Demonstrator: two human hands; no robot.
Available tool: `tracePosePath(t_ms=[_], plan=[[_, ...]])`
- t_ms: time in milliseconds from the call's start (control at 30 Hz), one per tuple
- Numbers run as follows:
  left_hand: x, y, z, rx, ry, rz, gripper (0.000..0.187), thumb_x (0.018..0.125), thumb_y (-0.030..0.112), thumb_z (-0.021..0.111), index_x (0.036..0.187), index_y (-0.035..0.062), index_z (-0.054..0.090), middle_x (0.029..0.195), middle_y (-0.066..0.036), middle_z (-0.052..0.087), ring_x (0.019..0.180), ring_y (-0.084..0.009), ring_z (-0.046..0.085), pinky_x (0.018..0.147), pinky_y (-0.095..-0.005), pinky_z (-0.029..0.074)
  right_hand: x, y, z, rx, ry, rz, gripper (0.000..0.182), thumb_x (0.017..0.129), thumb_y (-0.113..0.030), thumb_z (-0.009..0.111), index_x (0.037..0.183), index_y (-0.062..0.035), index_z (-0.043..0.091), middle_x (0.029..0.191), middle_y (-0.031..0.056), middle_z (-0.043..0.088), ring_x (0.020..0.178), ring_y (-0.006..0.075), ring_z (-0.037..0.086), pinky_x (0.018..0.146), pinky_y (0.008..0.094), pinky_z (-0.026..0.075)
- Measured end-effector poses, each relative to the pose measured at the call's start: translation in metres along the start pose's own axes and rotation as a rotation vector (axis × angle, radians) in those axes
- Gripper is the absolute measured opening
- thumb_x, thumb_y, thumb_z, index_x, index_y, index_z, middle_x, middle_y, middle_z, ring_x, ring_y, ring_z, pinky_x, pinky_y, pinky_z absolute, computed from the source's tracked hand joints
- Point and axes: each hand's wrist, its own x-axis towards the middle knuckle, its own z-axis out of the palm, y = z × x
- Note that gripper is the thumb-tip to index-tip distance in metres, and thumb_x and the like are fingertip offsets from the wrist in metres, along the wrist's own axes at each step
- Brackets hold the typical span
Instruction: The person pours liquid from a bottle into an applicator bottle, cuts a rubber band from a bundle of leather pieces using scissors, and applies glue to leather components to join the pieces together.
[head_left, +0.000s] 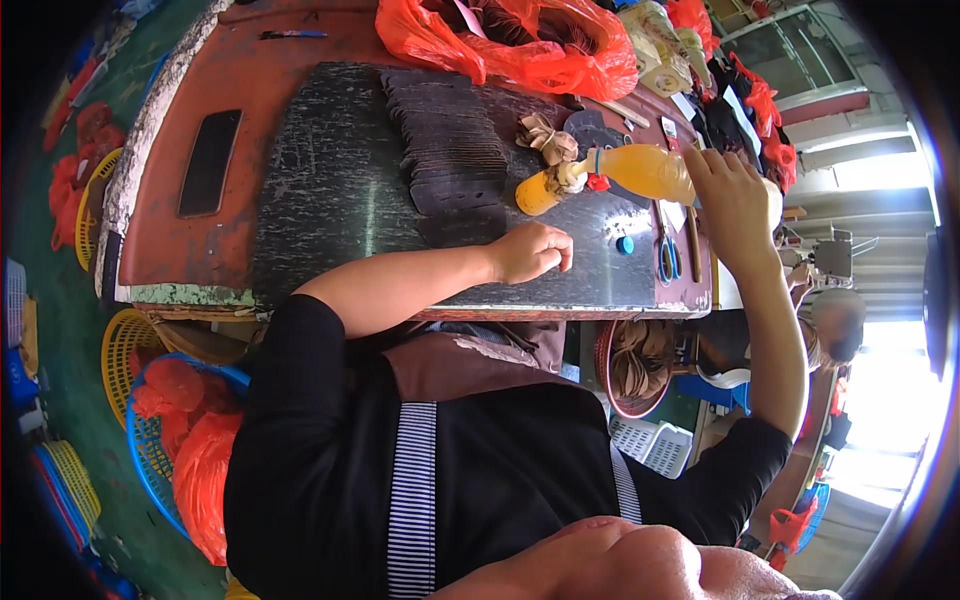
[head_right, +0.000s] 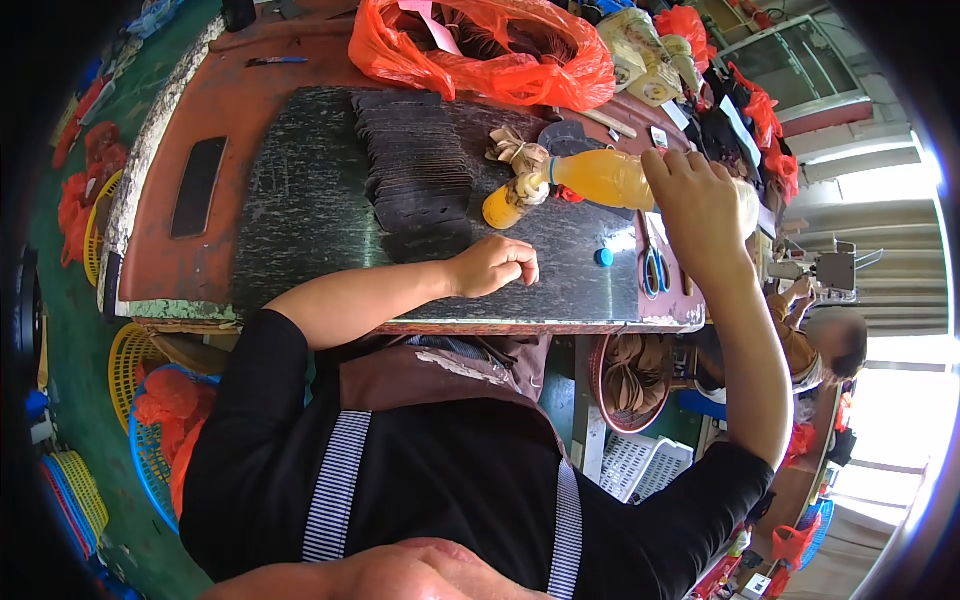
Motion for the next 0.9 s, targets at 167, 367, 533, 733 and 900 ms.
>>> tracePosePath(t_ms=[167, 367, 533, 733, 900], plan=[[0.000, 0.003, -0.001, -0.007, -0.007, -0.019, 0.020, 0.077, -0.001, 0.041, 0.080, -0.0024, 0.060, 0.084, -0.012, 0.066, 0.082, -0.0228, 0.063, 0.080, -0.0358, 0.049, -0.012, -0.004, 0.010, 0.099, 0.011, 0.067, 0.045, 0.073, -0.002, 0.066, 0.117, -0.0079, 0.055, 0.098, 0.0065, 0.063, 0.095, 0.0254, 0.063, 0.084, 0.0386, 0.050], [0.000, 0.001, -0.001, -0.020, -0.012, -0.015, 0.020, 0.078, -0.001, 0.041, 0.081, -0.0023, 0.061, 0.084, -0.012, 0.066, 0.082, -0.0223, 0.062, 0.079, -0.0354, 0.049, -0.023, -0.018, 0.021, 0.216, -0.073, 0.167, 0.062, 0.064, -0.005, 0.078, 0.120, -0.0102, 0.052, 0.099, 0.0062, 0.062, 0.097, 0.0254, 0.062, 0.085, 0.0380, 0.050], [0.000, 0.003, -0.001, -0.010, -0.017, -0.029, 0.020, 0.078, 0.000, 0.041, 0.081, -0.0016, 0.061, 0.084, -0.011, 0.066, 0.081, -0.0220, 0.062, 0.079, -0.0350, 0.048, -0.032, -0.028, 0.034, 0.290, -0.062, 0.208, 0.063, 0.063, -0.009, 0.082, 0.118, -0.0117, 0.051, 0.098, 0.0053, 0.060, 0.096, 0.0251, 0.062, 0.084, 0.0373, 0.051], [0.000, 0.003, -0.001, -0.003, -0.013, -0.018, 0.019, 0.078, 0.000, 0.041, 0.080, -0.0009, 0.060, 0.084, -0.010, 0.066, 0.081, -0.0221, 0.062, 0.078, -0.0348, 0.048, -0.041, -0.041, 0.046, 0.404, -0.058, 0.317, 0.061, 0.066, -0.011, 0.082, 0.120, -0.0117, 0.053, 0.105, 0.0053, 0.062, 0.100, 0.0264, 0.063, 0.083, 0.0392, 0.052], [0.000, 0.002, -0.001, -0.002, -0.017, -0.023, 0.018, 0.079, 0.000, 0.042, 0.080, -0.0007, 0.060, 0.084, -0.010, 0.066, 0.082, -0.0221, 0.062, 0.078, -0.0350, 0.048, -0.049, -0.050, 0.058, 0.497, -0.048, 0.371, 0.062, 0.068, -0.014, 0.083, 0.122, -0.0116, 0.053, 0.103, 0.0081, 0.064, 0.098, 0.0295, 0.064, 0.081, 0.0408, 0.052]])
